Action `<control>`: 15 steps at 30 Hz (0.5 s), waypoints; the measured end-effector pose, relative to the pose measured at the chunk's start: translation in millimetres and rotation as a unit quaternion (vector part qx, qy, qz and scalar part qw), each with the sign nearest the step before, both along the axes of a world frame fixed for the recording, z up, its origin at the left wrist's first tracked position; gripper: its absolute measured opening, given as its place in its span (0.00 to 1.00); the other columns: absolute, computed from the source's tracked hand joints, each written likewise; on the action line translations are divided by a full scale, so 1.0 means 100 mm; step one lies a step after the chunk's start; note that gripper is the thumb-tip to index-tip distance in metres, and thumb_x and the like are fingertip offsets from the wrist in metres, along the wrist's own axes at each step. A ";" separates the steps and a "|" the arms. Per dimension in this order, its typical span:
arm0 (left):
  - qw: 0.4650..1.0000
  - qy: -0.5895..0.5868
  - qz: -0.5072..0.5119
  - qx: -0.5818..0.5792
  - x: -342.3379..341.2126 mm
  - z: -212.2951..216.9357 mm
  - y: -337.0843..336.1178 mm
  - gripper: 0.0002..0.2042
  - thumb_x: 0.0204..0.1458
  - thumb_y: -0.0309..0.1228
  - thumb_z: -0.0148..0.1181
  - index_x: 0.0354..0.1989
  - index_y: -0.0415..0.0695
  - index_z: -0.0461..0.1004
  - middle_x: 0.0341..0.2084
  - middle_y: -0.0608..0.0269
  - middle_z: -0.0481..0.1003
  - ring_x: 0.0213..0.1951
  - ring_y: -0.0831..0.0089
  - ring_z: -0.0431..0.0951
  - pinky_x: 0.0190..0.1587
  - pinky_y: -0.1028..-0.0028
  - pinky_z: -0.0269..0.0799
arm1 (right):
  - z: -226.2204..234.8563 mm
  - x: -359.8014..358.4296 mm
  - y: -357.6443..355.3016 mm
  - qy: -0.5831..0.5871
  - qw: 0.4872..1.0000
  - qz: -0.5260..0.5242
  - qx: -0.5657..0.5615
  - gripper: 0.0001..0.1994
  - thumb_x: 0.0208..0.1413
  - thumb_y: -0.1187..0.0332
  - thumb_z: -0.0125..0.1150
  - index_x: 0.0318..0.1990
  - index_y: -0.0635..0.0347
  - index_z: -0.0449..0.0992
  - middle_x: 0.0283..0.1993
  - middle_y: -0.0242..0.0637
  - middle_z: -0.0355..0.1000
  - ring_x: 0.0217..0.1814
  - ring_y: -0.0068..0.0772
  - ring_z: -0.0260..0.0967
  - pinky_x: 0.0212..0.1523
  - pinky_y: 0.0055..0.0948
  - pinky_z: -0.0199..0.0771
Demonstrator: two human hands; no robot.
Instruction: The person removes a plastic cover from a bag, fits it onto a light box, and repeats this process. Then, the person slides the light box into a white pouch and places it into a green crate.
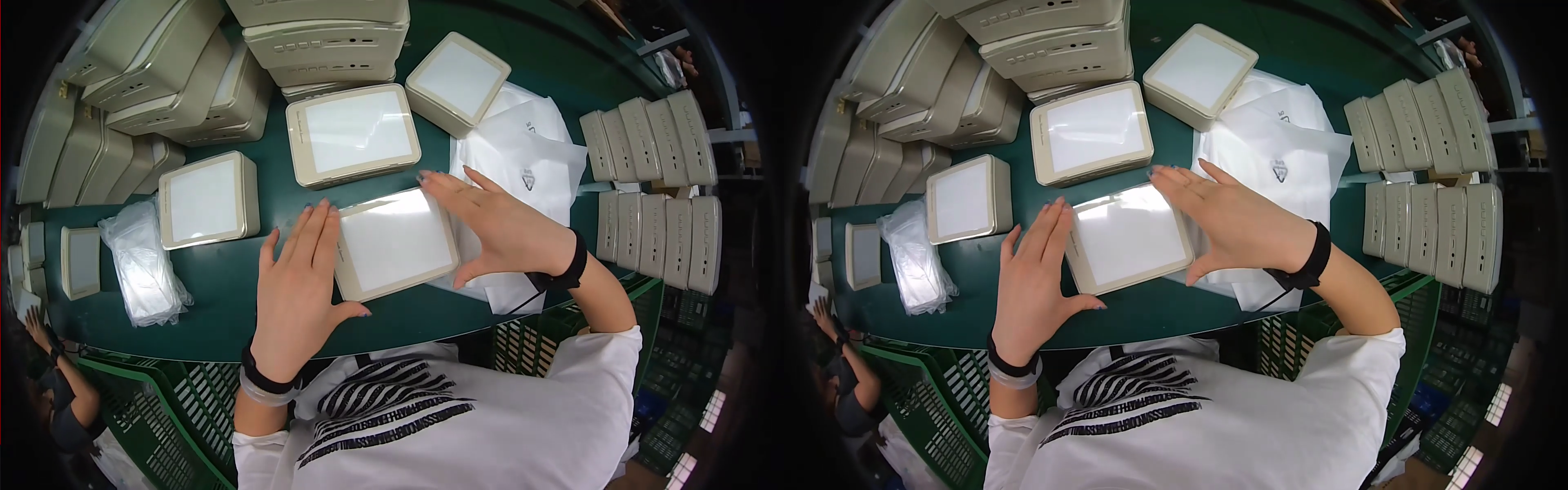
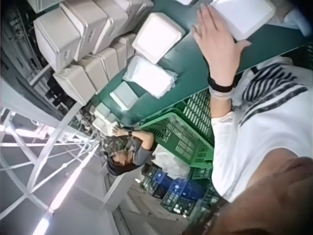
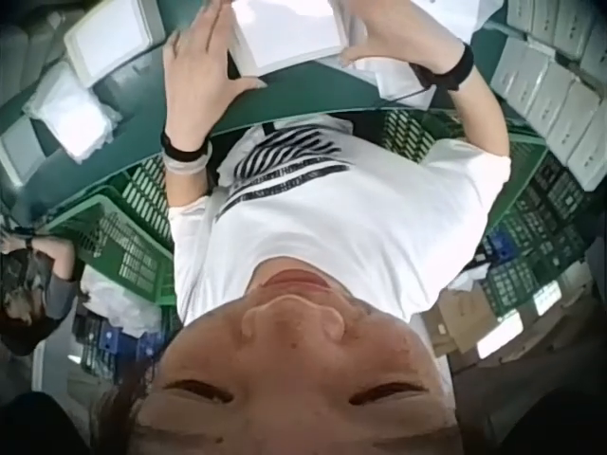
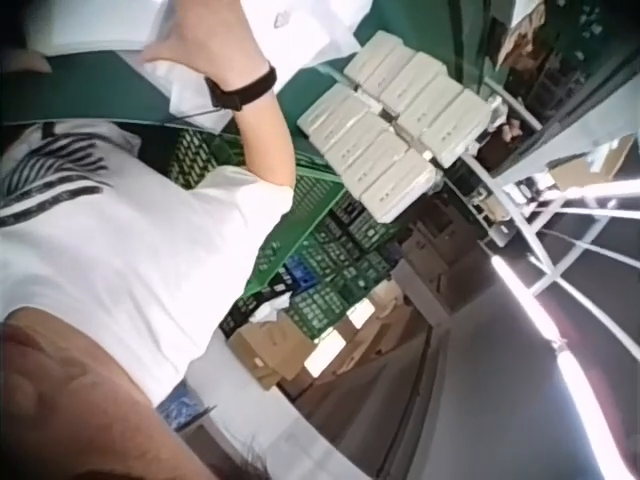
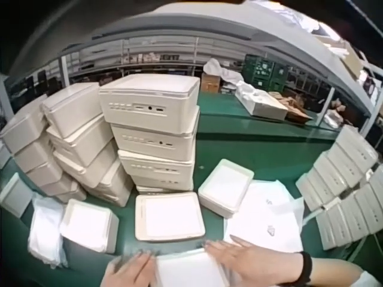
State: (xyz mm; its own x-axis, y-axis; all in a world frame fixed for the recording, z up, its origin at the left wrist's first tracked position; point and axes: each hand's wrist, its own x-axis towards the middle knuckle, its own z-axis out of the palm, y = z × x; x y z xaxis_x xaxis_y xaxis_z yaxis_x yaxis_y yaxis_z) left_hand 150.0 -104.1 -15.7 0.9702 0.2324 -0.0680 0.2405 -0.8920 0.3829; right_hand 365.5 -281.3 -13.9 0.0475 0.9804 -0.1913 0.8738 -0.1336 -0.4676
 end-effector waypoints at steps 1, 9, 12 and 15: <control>1.000 0.008 -0.004 0.012 0.01 0.02 0.00 0.54 0.20 0.39 0.77 0.63 0.37 0.56 0.62 0.52 0.60 0.63 0.58 0.61 0.62 0.55 0.54 | 0.01 0.00 0.00 -0.031 0.999 0.025 0.013 0.59 0.27 0.56 0.77 0.67 0.65 0.45 0.68 0.51 0.52 0.68 0.46 0.54 0.70 0.44 0.45; 0.997 0.080 0.009 0.019 0.19 0.10 0.04 0.54 0.17 0.39 0.76 0.62 0.38 0.57 0.61 0.51 0.63 0.56 0.60 0.70 0.60 0.57 0.55 | 0.09 -0.02 0.13 0.011 0.998 -0.014 -0.053 0.57 0.26 0.61 0.77 0.66 0.66 0.46 0.67 0.54 0.52 0.67 0.47 0.56 0.70 0.44 0.47; 0.994 0.103 -0.001 0.030 0.26 0.09 0.06 0.55 0.17 0.40 0.76 0.62 0.38 0.57 0.60 0.51 0.63 0.54 0.60 0.72 0.60 0.58 0.56 | 0.05 -0.02 0.14 0.029 0.998 -0.020 -0.054 0.57 0.26 0.61 0.76 0.66 0.66 0.46 0.68 0.54 0.51 0.66 0.48 0.57 0.69 0.44 0.48; 0.994 0.109 0.000 0.030 0.25 0.13 0.06 0.55 0.17 0.39 0.76 0.63 0.37 0.56 0.60 0.51 0.63 0.52 0.60 0.73 0.59 0.60 0.58 | 0.04 -0.05 0.12 0.035 0.998 -0.020 -0.043 0.57 0.26 0.62 0.77 0.66 0.66 0.46 0.68 0.55 0.50 0.66 0.48 0.57 0.69 0.43 0.50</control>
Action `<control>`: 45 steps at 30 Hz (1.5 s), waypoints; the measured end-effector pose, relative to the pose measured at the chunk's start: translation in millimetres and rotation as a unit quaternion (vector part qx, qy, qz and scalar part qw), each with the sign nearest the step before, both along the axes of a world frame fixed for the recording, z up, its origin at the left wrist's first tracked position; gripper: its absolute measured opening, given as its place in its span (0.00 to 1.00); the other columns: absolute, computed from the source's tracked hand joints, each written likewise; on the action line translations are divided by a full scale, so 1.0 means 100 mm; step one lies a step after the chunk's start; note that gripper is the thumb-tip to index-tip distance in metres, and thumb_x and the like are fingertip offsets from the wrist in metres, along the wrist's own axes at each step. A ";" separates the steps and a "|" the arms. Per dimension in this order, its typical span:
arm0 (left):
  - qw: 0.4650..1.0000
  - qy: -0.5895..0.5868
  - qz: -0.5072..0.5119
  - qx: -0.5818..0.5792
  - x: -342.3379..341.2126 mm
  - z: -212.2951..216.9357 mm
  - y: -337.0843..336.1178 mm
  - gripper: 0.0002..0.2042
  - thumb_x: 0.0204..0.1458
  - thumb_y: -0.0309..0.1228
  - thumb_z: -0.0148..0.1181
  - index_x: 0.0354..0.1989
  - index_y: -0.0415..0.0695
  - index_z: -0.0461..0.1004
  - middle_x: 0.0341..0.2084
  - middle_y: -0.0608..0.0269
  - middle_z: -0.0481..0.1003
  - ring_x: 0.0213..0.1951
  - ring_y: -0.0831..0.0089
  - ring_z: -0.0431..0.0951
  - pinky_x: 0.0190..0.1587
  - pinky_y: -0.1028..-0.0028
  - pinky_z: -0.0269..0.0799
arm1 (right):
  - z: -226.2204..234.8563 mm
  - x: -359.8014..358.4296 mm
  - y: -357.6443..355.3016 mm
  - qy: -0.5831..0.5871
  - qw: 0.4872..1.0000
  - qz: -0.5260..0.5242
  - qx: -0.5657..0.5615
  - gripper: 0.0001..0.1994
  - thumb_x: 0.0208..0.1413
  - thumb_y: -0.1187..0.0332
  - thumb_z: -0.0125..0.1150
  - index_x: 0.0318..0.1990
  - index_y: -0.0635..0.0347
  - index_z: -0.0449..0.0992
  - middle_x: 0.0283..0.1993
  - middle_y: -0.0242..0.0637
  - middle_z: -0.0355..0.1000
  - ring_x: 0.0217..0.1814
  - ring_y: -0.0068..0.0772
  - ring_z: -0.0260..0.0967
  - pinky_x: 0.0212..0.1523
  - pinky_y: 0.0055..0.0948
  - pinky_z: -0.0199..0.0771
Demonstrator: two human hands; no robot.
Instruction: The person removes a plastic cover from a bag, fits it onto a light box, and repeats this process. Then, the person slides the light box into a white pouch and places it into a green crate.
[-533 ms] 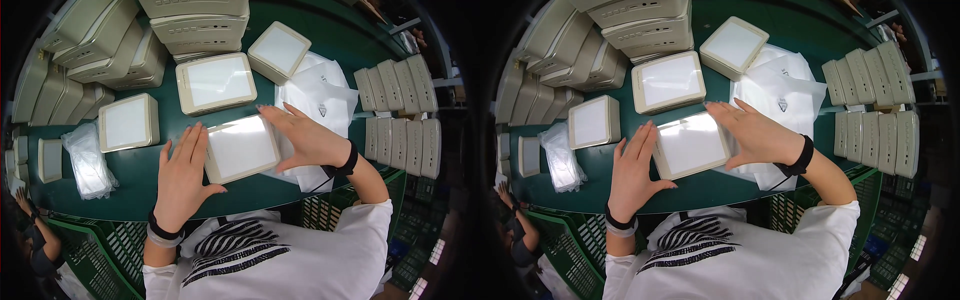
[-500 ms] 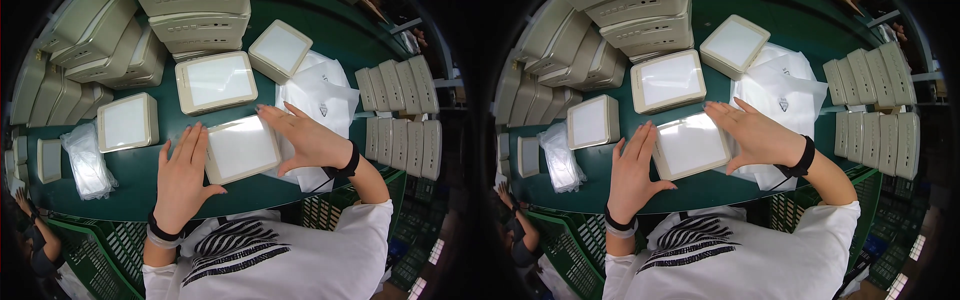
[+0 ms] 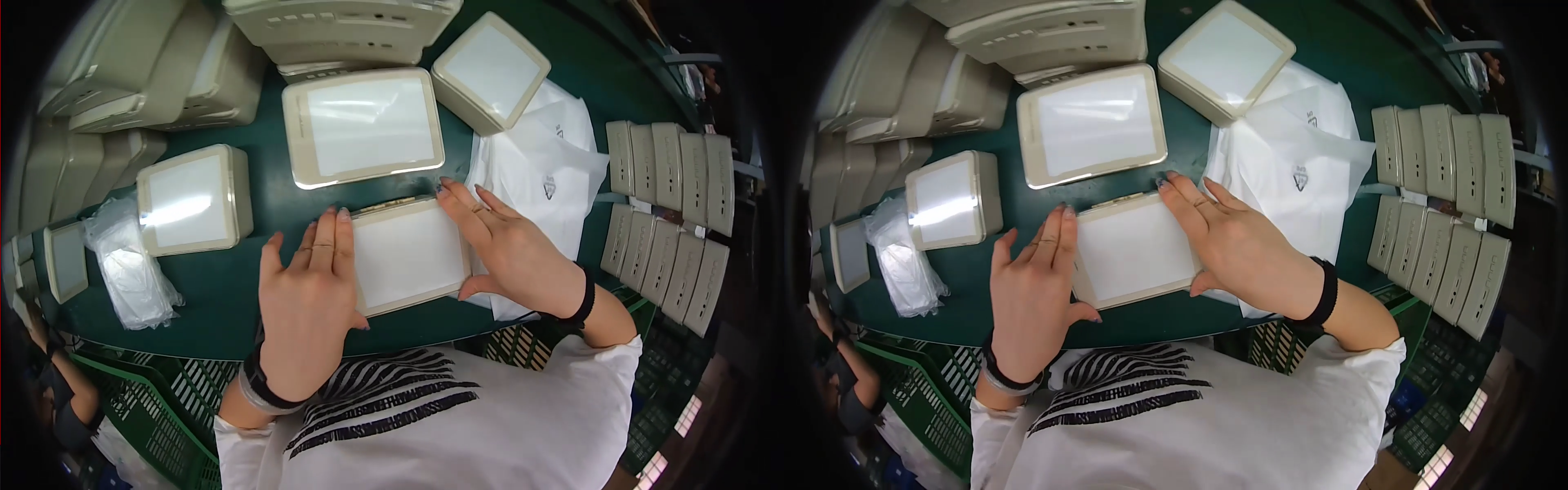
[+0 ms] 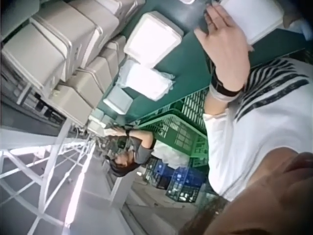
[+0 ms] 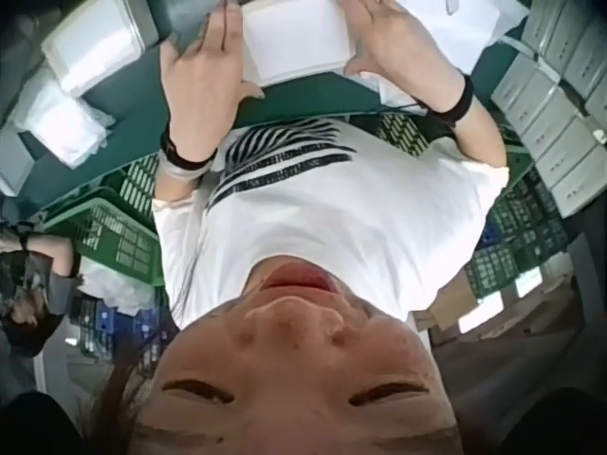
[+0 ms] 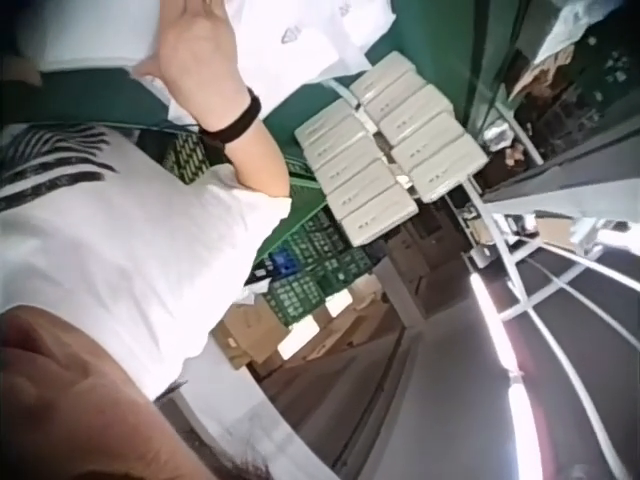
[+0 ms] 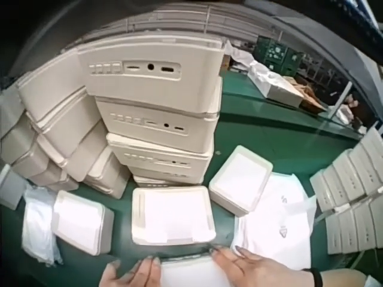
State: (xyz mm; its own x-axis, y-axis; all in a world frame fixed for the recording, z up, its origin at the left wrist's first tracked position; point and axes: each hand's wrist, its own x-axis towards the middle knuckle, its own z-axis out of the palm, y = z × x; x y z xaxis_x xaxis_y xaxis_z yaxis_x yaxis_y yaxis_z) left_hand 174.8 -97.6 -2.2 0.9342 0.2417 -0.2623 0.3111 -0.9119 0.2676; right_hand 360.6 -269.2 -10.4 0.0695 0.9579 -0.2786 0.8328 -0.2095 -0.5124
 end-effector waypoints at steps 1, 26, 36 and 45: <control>1.000 0.000 0.001 -0.013 -0.02 0.00 -0.01 0.55 0.18 0.38 0.76 0.63 0.37 0.56 0.60 0.50 0.64 0.51 0.59 0.73 0.58 0.61 0.59 | -0.01 -0.02 -0.02 0.002 1.000 -0.001 0.003 0.57 0.26 0.63 0.77 0.66 0.66 0.46 0.68 0.55 0.49 0.66 0.48 0.56 0.68 0.42 0.50; 0.741 -0.438 0.439 -0.257 -1.67 -0.15 1.12 0.28 0.56 0.33 0.54 0.65 0.39 0.56 0.62 0.42 0.58 0.60 0.58 0.61 0.62 0.62 0.55 | -0.04 -0.98 1.78 0.025 0.957 -0.037 0.287 0.48 0.33 0.59 0.75 0.64 0.66 0.56 0.65 0.56 0.52 0.65 0.51 0.56 0.64 0.36 0.56; 0.834 -0.154 0.499 0.180 -1.63 -0.69 1.05 0.38 0.43 0.40 0.66 0.65 0.52 0.57 0.62 0.31 0.49 0.63 0.35 0.48 0.57 0.41 0.51 | 0.24 -1.18 1.18 -0.132 0.964 0.009 0.230 0.42 0.44 0.64 0.69 0.66 0.62 0.53 0.72 0.58 0.39 0.68 0.66 0.47 0.67 0.43 0.49; 0.686 -0.504 0.509 0.129 -2.06 -0.89 1.23 0.22 0.45 0.22 0.56 0.52 0.48 0.71 0.47 0.49 0.73 0.50 0.49 0.72 0.50 0.56 0.68 | 0.16 -1.23 0.56 -0.090 0.972 0.000 0.218 0.34 0.47 0.69 0.67 0.63 0.63 0.61 0.71 0.61 0.40 0.72 0.58 0.45 0.66 0.41 0.51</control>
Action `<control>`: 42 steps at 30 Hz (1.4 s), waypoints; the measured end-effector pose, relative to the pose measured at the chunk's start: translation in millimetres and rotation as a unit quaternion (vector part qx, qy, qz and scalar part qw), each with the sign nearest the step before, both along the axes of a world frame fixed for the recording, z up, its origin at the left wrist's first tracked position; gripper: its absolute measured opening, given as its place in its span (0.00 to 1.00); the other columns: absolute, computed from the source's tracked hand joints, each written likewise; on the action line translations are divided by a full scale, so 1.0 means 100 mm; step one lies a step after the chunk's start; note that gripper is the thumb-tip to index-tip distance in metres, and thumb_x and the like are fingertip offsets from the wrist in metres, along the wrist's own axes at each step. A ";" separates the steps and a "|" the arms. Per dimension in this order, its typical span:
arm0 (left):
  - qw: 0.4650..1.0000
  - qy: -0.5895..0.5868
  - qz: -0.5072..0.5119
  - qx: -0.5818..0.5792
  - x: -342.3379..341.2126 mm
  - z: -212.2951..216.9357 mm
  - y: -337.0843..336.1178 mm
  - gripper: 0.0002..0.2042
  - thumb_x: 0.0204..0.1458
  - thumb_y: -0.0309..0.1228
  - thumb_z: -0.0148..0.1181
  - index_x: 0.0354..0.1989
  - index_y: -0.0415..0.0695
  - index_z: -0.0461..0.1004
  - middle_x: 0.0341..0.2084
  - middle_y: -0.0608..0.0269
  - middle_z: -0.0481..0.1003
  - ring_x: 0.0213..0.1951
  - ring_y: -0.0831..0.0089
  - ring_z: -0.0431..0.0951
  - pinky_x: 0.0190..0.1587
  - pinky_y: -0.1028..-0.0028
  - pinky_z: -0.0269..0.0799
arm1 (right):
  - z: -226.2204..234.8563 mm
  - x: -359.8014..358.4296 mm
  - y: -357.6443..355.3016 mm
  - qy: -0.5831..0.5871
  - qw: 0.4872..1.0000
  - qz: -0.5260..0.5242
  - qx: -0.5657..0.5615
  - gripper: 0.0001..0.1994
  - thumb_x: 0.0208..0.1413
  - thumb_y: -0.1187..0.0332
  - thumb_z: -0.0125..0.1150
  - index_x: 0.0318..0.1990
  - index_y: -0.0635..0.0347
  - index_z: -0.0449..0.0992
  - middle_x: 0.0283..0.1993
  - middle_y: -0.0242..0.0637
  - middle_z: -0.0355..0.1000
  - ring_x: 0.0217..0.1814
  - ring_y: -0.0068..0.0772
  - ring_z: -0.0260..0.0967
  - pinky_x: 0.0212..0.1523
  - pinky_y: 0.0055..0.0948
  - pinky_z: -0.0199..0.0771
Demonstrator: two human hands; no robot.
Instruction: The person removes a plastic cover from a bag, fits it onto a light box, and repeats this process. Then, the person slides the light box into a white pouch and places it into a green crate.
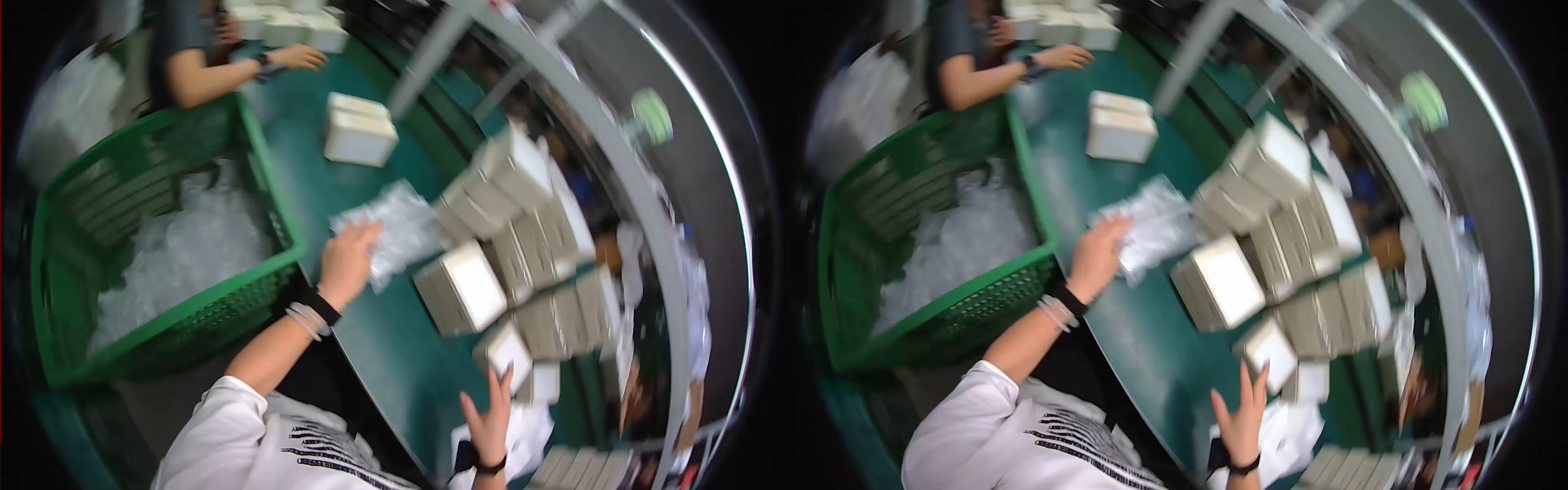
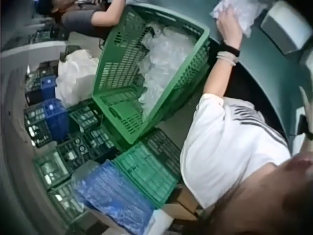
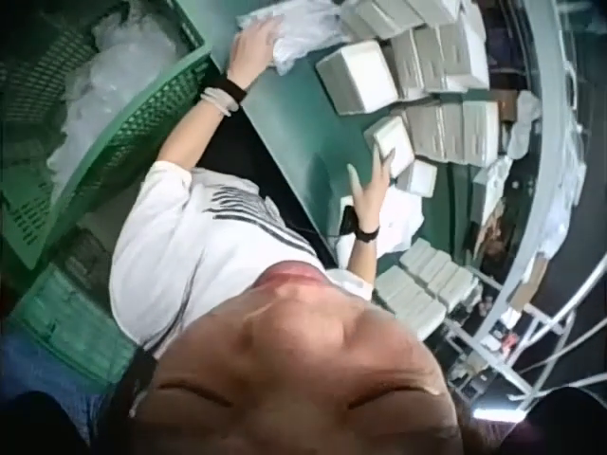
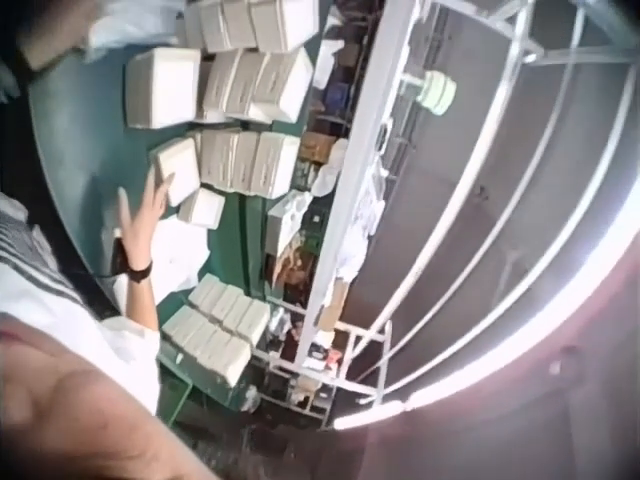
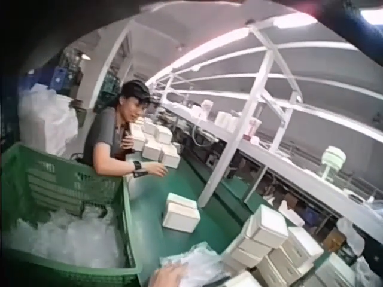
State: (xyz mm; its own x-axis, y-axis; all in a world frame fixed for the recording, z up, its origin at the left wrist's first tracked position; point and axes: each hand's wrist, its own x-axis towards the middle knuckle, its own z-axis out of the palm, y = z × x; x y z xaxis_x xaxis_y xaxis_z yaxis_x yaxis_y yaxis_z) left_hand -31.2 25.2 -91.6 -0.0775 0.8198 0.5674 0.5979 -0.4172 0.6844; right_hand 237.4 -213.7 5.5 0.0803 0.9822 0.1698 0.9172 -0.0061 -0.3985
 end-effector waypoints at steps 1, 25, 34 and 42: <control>0.999 -0.033 0.022 -0.020 0.05 0.11 -0.07 0.21 0.43 0.18 0.54 0.49 0.44 0.73 0.43 0.53 0.76 0.46 0.53 0.75 0.49 0.57 0.70 | -0.03 0.07 -0.04 -0.010 0.999 0.016 0.029 0.32 0.48 0.70 0.66 0.62 0.63 0.62 0.70 0.62 0.42 0.71 0.57 0.46 0.66 0.41 0.52; 0.394 -0.646 -0.478 -0.447 -0.34 0.60 -2.10 0.17 0.59 0.26 0.51 0.57 0.38 0.62 0.46 0.57 0.73 0.42 0.69 0.77 0.46 0.69 0.74 | -0.35 -1.07 -0.06 0.649 0.746 0.119 -0.094 0.67 0.23 0.33 0.73 0.69 0.60 0.43 0.69 0.45 0.49 0.70 0.46 0.48 0.64 0.50 0.55; 0.331 -0.636 -0.468 -0.516 -0.22 0.29 -2.35 0.18 0.59 0.25 0.50 0.57 0.36 0.61 0.47 0.55 0.73 0.42 0.67 0.77 0.47 0.68 0.73 | -0.27 -1.27 -0.01 0.750 0.603 0.247 -0.114 0.68 0.28 0.39 0.75 0.71 0.44 0.28 0.69 0.60 0.44 0.71 0.53 0.47 0.67 0.47 0.50; 0.342 -0.623 -0.454 -0.538 -0.09 0.22 -2.34 0.16 0.59 0.21 0.47 0.56 0.35 0.62 0.46 0.51 0.73 0.42 0.66 0.77 0.48 0.68 0.73 | -0.38 -0.88 -0.08 0.861 0.505 0.059 -0.009 0.70 0.26 0.46 0.79 0.71 0.41 0.26 0.70 0.59 0.44 0.73 0.52 0.43 0.69 0.43 0.46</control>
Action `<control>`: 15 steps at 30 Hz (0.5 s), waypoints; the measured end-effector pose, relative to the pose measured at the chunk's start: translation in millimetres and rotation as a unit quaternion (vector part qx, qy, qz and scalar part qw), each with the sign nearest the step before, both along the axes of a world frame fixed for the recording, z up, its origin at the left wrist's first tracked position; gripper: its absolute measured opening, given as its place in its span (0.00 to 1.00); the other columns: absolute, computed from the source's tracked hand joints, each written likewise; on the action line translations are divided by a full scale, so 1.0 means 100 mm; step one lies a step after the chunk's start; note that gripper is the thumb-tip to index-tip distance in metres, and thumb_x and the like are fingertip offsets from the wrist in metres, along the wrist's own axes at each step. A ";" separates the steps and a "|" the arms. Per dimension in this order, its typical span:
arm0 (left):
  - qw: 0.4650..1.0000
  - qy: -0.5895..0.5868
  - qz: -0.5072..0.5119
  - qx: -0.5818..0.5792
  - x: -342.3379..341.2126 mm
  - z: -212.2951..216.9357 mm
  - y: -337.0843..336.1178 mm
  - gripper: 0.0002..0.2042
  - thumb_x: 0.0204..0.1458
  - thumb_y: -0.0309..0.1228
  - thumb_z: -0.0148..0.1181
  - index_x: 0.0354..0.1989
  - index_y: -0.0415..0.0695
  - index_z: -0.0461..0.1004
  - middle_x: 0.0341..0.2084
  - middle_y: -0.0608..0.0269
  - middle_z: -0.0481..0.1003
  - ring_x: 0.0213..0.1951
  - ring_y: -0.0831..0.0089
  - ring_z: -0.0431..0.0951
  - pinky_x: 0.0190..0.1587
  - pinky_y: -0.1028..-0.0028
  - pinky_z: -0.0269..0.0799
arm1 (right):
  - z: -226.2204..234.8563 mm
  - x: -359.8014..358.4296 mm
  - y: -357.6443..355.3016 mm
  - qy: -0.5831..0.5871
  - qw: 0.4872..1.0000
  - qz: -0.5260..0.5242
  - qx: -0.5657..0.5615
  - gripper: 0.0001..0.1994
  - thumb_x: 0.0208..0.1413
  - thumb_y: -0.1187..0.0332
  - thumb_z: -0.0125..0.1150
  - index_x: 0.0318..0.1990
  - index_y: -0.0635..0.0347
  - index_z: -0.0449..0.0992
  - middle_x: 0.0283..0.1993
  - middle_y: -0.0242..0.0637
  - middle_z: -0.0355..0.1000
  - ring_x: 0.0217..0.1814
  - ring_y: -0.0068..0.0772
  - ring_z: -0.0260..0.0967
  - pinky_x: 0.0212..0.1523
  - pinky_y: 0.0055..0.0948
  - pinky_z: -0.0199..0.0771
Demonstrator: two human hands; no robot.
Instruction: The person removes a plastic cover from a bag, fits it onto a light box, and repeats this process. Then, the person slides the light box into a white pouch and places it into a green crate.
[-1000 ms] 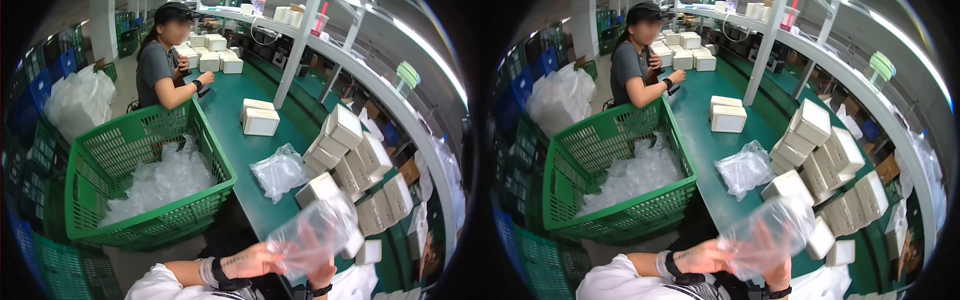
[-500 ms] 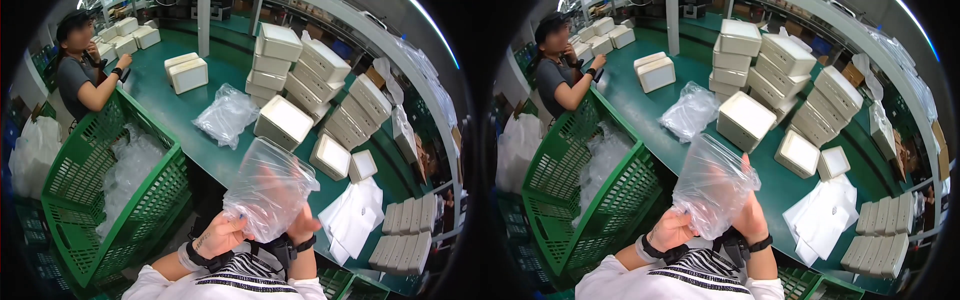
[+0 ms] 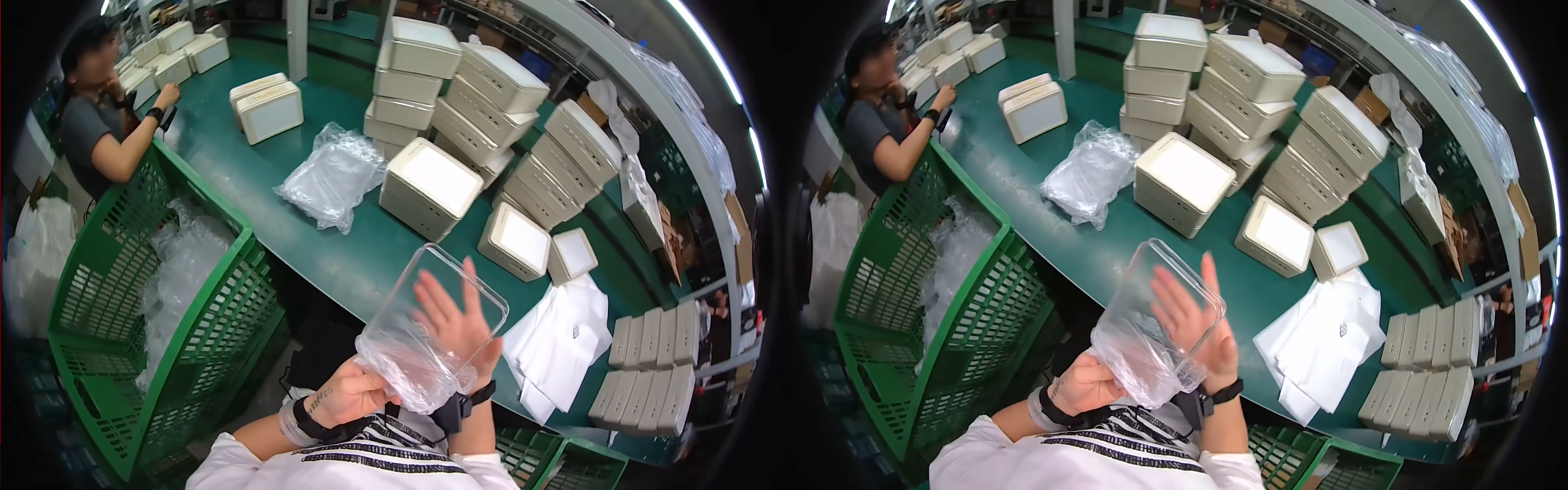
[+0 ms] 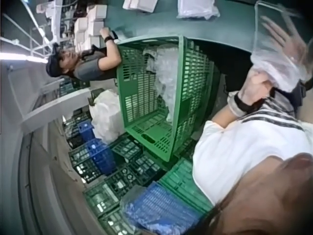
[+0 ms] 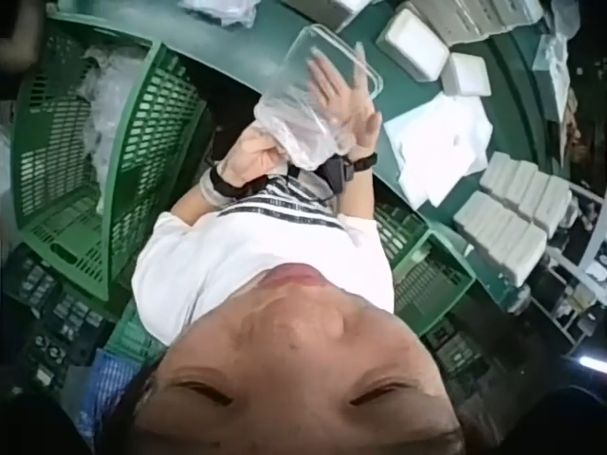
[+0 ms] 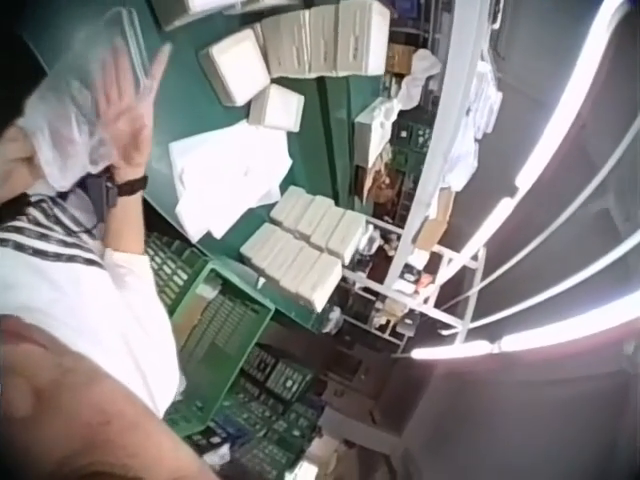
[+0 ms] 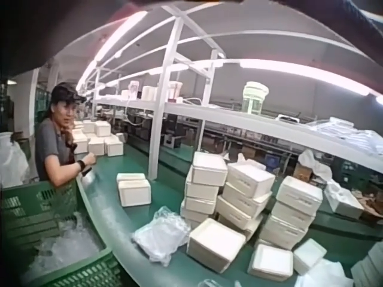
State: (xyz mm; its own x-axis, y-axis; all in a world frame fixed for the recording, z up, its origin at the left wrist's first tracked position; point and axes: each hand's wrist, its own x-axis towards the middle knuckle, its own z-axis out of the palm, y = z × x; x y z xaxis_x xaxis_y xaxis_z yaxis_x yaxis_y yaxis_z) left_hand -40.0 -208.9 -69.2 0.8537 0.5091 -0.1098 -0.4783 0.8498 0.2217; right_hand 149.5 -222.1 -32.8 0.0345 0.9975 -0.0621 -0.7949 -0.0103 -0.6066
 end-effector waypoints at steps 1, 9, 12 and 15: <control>1.000 -0.012 -0.019 0.010 0.01 -0.04 0.03 0.17 0.59 0.22 0.47 0.56 0.35 0.62 0.47 0.52 0.73 0.43 0.66 0.77 0.48 0.67 0.72 | 0.06 0.06 0.07 -0.011 0.998 -0.012 0.062 0.68 0.29 0.45 0.78 0.71 0.41 0.27 0.69 0.61 0.44 0.72 0.55 0.44 0.69 0.46 0.45; 0.839 0.397 -0.057 0.368 -0.31 0.57 0.35 0.08 0.54 0.22 0.51 0.40 0.39 0.73 0.32 0.64 0.75 0.32 0.79 0.73 0.34 0.79 0.69 | 0.02 0.17 0.23 -0.007 0.978 -0.028 0.205 0.65 0.32 0.44 0.74 0.71 0.41 0.28 0.70 0.62 0.39 0.73 0.59 0.39 0.70 0.55 0.38; 0.680 0.525 0.287 0.424 -0.91 0.74 0.68 0.11 0.46 0.17 0.49 0.39 0.38 0.69 0.34 0.70 0.70 0.37 0.79 0.70 0.44 0.79 0.66 | -0.04 0.23 0.14 0.077 0.979 -0.073 0.171 0.64 0.32 0.43 0.74 0.71 0.41 0.30 0.70 0.62 0.38 0.73 0.59 0.36 0.70 0.57 0.38; 0.332 0.757 0.298 0.477 -1.79 0.83 1.32 0.08 0.47 0.21 0.49 0.36 0.38 0.68 0.30 0.63 0.72 0.33 0.70 0.72 0.37 0.71 0.68 | -0.12 0.24 0.18 0.109 0.979 -0.121 0.125 0.63 0.32 0.42 0.73 0.71 0.42 0.32 0.70 0.62 0.37 0.74 0.59 0.34 0.70 0.58 0.37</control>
